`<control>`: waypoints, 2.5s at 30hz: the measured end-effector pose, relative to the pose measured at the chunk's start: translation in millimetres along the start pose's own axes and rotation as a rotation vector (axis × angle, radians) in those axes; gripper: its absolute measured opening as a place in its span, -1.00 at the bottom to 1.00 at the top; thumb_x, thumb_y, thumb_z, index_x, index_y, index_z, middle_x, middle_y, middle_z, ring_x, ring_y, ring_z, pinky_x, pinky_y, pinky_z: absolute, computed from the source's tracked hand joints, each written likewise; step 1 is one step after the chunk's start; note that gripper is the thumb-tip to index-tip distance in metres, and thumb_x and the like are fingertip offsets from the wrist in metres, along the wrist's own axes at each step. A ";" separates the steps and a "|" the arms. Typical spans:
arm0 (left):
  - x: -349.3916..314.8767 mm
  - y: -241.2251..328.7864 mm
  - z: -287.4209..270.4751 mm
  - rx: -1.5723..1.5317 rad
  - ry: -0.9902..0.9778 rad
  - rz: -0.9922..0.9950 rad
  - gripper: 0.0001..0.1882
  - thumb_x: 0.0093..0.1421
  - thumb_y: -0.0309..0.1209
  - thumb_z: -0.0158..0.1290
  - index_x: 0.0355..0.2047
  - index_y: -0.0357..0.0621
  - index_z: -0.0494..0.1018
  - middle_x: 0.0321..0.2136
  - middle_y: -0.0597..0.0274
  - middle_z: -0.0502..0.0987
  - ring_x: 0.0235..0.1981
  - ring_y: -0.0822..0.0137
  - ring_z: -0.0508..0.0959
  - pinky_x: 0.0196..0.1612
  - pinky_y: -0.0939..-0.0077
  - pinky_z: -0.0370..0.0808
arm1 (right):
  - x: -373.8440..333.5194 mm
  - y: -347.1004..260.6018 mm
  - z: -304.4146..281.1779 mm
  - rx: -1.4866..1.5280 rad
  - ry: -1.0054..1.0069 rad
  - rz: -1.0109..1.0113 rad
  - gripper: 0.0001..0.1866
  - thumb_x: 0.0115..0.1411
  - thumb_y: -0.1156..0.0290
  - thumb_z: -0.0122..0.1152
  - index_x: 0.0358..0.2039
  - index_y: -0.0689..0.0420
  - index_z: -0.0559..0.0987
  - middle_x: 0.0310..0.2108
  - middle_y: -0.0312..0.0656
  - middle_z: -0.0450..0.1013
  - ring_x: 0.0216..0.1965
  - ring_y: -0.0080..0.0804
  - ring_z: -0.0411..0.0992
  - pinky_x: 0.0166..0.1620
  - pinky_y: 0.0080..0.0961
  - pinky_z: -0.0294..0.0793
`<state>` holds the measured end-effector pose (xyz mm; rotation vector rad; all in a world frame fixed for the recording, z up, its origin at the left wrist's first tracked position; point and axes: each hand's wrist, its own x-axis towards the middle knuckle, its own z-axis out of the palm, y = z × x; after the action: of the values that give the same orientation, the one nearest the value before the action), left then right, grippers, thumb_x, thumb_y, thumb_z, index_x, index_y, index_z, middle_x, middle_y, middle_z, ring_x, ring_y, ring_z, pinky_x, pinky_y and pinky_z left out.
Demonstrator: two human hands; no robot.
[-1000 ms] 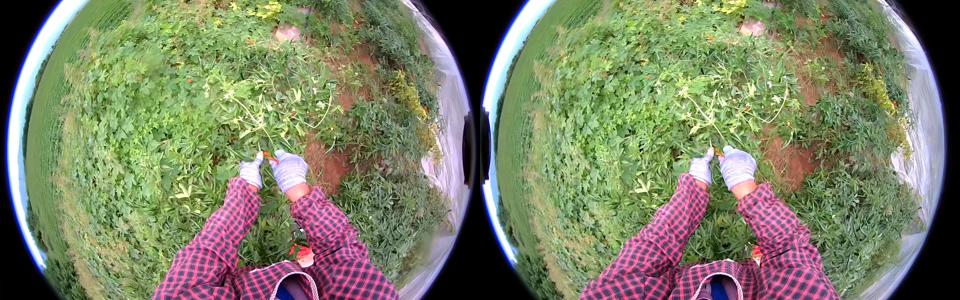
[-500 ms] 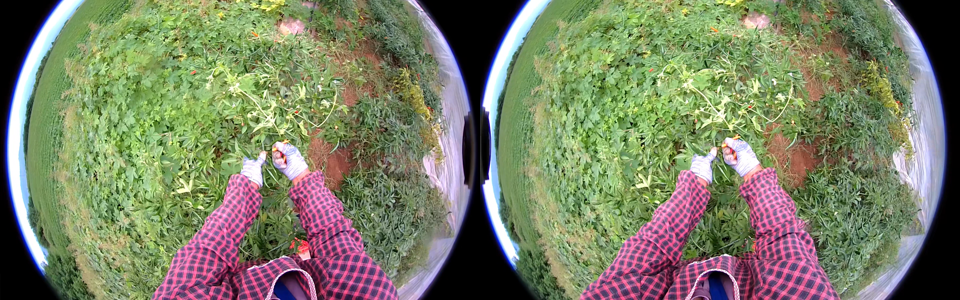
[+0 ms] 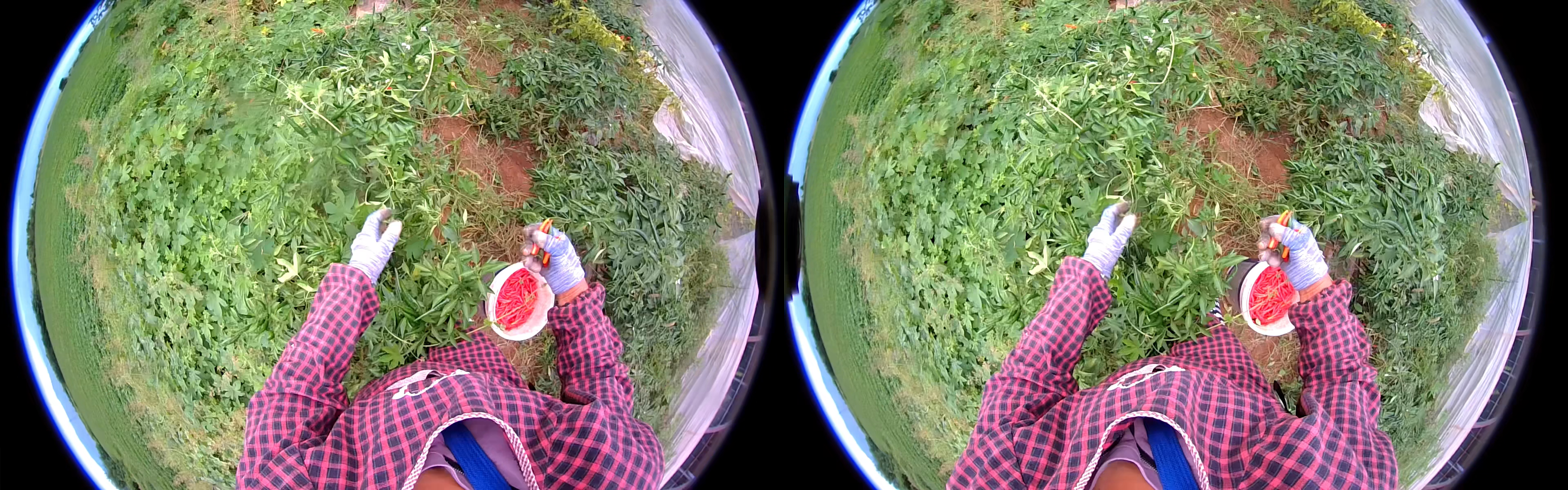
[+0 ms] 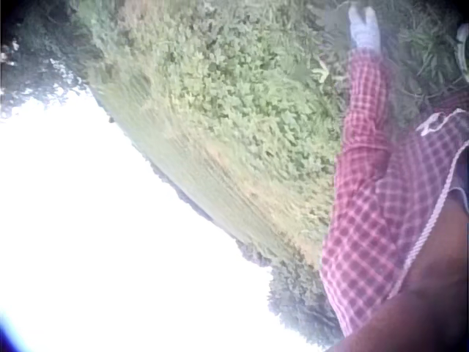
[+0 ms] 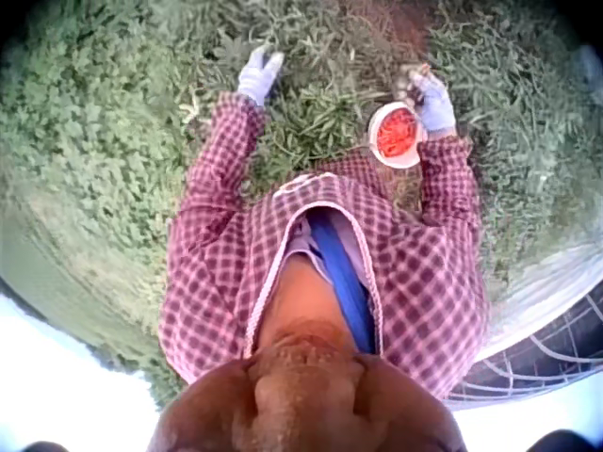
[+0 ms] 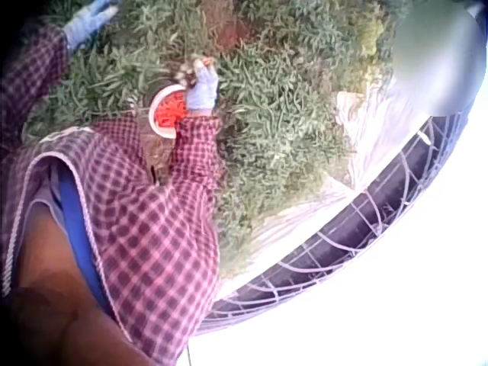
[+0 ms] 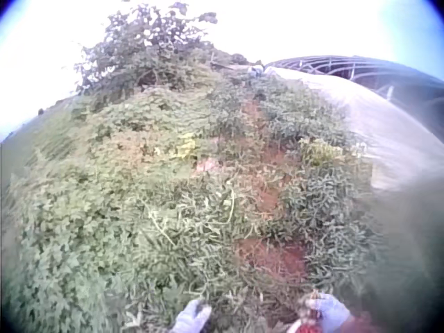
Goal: The person harvests red chili peppers from plants in a garden, picking them by hand and placing them into a white bucket. The person moves between different plants, gathering peppers and occasionally adjusting the bucket's position.
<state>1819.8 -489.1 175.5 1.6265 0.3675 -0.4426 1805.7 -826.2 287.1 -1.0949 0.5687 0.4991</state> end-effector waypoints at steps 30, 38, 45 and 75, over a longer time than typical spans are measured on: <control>-291.7 -148.9 178.9 1.545 -0.702 0.035 -0.53 0.16 0.03 -0.25 -0.30 0.01 0.53 -0.26 0.36 0.49 -0.07 0.30 0.34 0.04 0.32 0.17 | -189.2 105.1 -87.3 -0.448 0.161 -0.390 -0.77 0.06 0.54 0.10 -0.23 0.29 0.45 -0.36 -0.24 0.45 -0.33 -0.59 0.40 -0.24 -0.67 0.40; -306.6 -171.0 171.0 1.382 -0.498 0.114 -0.59 0.11 -0.03 -0.15 -0.37 -0.05 0.54 -0.32 0.31 0.46 -0.08 0.30 0.31 0.04 0.26 0.11 | -123.2 97.3 73.8 -0.969 -0.359 -0.601 -0.84 -0.01 0.43 0.11 -0.40 0.20 0.52 -0.49 -0.08 0.48 -0.47 -0.33 0.46 -0.34 -0.49 0.42; -291.7 -169.6 162.7 1.123 -0.682 0.250 -0.60 0.12 -0.05 -0.18 -0.32 -0.03 0.52 -0.26 0.33 0.45 -0.07 0.30 0.31 0.04 0.32 0.13 | 77.7 264.3 110.0 -1.947 -0.463 -0.297 -0.77 -0.04 0.31 0.02 -0.40 0.04 0.59 -0.40 -0.08 0.49 -0.34 -0.09 0.45 -0.22 -0.30 0.42; -290.8 -208.0 114.2 0.803 -0.489 0.479 -0.74 0.02 -0.15 -0.09 -0.52 -0.03 0.47 -0.44 0.34 0.42 -0.23 0.33 0.37 -0.08 0.36 0.23 | 167.5 307.2 121.2 -1.610 -0.613 0.333 -0.71 0.03 0.26 0.07 -0.32 0.21 0.49 -0.26 -0.04 0.43 -0.19 -0.14 0.38 -0.15 -0.26 0.33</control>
<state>1457.6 -575.3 128.2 2.2047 -0.6426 -0.6383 1759.4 -582.7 12.1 -2.1988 -0.3726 1.6535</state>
